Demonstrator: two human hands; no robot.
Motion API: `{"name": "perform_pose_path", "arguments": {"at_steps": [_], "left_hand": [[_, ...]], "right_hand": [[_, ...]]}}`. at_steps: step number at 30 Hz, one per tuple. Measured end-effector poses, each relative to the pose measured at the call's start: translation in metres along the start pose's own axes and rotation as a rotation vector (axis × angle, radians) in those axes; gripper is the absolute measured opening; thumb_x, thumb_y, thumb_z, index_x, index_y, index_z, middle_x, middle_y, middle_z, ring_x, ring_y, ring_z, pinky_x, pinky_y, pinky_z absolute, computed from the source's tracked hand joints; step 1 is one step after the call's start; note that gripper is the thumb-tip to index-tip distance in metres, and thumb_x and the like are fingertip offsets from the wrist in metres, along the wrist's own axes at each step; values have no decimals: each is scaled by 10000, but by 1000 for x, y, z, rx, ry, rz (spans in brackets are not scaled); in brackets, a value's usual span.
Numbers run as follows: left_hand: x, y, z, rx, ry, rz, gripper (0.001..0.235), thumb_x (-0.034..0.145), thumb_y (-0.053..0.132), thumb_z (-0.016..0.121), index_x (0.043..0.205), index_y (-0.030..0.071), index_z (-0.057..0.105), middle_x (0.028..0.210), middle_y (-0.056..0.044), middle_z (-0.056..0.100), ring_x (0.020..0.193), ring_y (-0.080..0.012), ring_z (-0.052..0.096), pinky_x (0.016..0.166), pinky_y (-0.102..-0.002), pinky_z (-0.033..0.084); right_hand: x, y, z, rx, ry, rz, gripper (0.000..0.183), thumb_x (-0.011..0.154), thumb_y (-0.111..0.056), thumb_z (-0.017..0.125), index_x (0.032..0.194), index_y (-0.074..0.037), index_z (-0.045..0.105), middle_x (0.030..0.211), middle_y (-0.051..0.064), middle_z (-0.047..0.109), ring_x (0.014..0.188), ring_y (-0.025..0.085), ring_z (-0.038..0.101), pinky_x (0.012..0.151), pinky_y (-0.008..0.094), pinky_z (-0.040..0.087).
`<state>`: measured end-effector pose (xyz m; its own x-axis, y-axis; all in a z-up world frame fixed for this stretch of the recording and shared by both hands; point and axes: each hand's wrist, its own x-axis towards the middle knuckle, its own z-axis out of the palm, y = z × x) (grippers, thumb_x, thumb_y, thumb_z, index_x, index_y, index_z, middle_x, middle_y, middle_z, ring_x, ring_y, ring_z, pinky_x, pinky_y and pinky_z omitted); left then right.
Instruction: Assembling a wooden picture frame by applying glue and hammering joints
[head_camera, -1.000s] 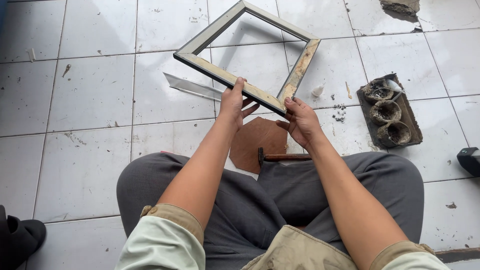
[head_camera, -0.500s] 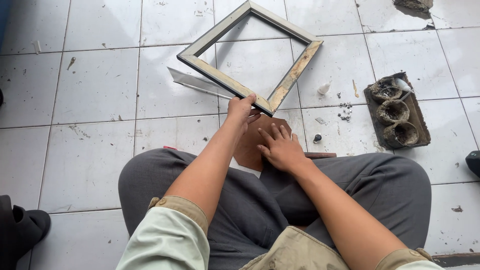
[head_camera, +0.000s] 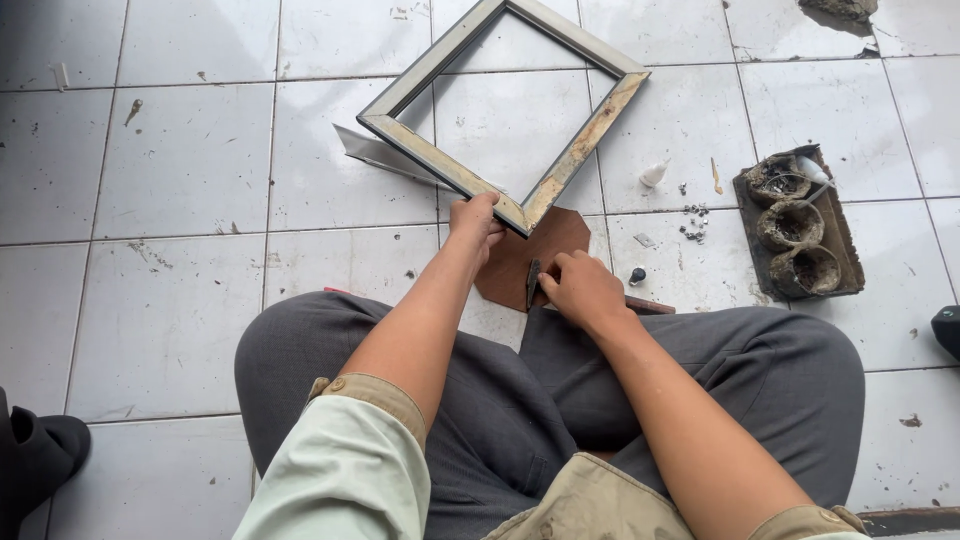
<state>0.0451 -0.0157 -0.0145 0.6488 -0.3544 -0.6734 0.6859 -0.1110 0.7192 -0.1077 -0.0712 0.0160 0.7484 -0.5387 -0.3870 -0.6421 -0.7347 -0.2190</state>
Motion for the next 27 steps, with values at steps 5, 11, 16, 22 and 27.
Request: {"name": "perform_pose_path", "arguments": {"at_steps": [5,11,16,22,27], "left_hand": [[36,-25,-4,41,23,-26,737,761,205,551,1313,-68,144,1270,-330,305,1032,-478,483,896,-550,365],[17,-13,-2,100,27,-39,767,750,227,556,1328,-87,161,1321,-298,276,1087,-472,444,945,-546,298],[31,-23,-3,75,32,-39,781,741,229,564,1340,-72,165,1332,-278,268,1080,-477,449,953,-534,307],[14,-2,0,-1,85,48,687,757,232,529,1313,-48,239,1250,-255,342,933,-410,581,851,-491,423],[-28,22,-2,-254,15,-5,682,774,378,475,1323,53,233,1254,-210,366,1094,-429,484,930,-543,342]], "right_hand": [[18,21,17,7,82,13,295,834,-349,500,1031,-167,623,958,97,608,931,296,578,660,448,508],[20,13,27,-42,98,-71,347,861,-299,443,1201,-256,493,1327,22,391,1237,257,340,858,474,422],[6,0,15,-55,-79,-8,435,884,-273,365,1315,-221,385,1427,80,264,1300,298,266,925,517,369],[23,12,31,-66,105,-38,381,913,-352,320,1189,-174,513,1221,84,470,1141,309,447,864,489,379],[93,26,42,468,159,168,255,814,-415,496,1005,-303,622,886,-15,638,923,218,596,697,380,506]]}}
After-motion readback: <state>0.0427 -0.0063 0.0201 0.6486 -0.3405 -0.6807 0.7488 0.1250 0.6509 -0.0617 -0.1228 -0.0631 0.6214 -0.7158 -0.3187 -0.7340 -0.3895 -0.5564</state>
